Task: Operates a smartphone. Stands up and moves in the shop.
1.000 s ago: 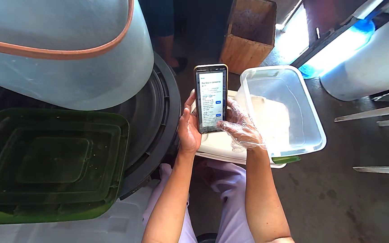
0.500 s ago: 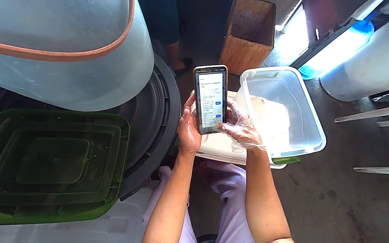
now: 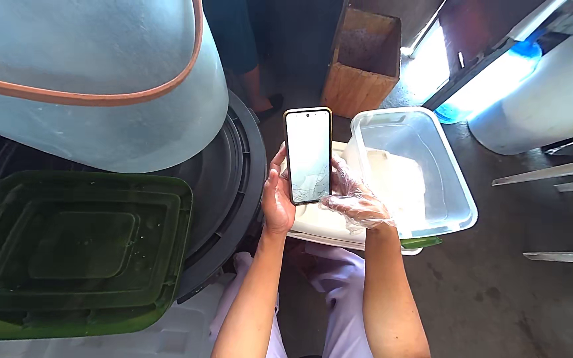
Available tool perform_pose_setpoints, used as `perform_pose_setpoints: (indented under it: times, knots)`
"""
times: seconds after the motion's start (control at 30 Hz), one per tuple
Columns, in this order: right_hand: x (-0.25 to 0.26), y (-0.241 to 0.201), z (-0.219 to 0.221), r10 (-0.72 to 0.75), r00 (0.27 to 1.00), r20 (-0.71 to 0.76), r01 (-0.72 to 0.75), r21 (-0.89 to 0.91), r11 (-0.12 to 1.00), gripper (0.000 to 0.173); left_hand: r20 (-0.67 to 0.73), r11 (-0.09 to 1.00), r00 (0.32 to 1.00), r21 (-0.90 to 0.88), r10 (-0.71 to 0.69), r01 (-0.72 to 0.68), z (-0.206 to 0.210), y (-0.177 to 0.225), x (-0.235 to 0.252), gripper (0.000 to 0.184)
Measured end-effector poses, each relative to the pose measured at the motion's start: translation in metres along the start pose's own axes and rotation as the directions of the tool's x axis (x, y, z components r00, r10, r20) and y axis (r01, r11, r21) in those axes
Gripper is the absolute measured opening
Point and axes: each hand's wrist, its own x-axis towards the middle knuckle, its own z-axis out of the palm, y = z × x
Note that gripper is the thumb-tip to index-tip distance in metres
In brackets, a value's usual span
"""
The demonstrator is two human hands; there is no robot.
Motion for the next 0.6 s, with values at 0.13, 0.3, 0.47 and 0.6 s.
perform_pose_setpoints:
  times: [0.13, 0.3, 0.47, 0.6]
  knots:
    - [-0.0012, -0.0009, -0.001, 0.002, 1.0, 0.025, -0.002, 0.019, 1.0, 0.104, -0.004, 1.0, 1.0, -0.012, 0.003, -0.003, -0.0003, -0.0005, -0.0005, 0.076]
    - [-0.0017, 0.0018, -0.0026, -0.034, 0.998, 0.055, 0.034, 0.007, 0.999, 0.101, -0.005, 1.0, 1.0, 0.0, 0.001, -0.001, -0.0002, 0.0019, -0.0008, 0.075]
    - [-0.0018, 0.0032, -0.004, -0.037, 0.996, 0.076, 0.038, -0.011, 0.999, 0.103, -0.002, 1.0, 1.0, -0.015, 0.005, -0.005, -0.0007, 0.0025, -0.0019, 0.071]
    - [-0.0034, 0.0028, -0.005, -0.048, 0.996, 0.069, 0.05, -0.019, 0.999, 0.098, 0.009, 1.0, 1.0, -0.015, 0.014, -0.014, -0.0014, 0.0015, -0.0016, 0.071]
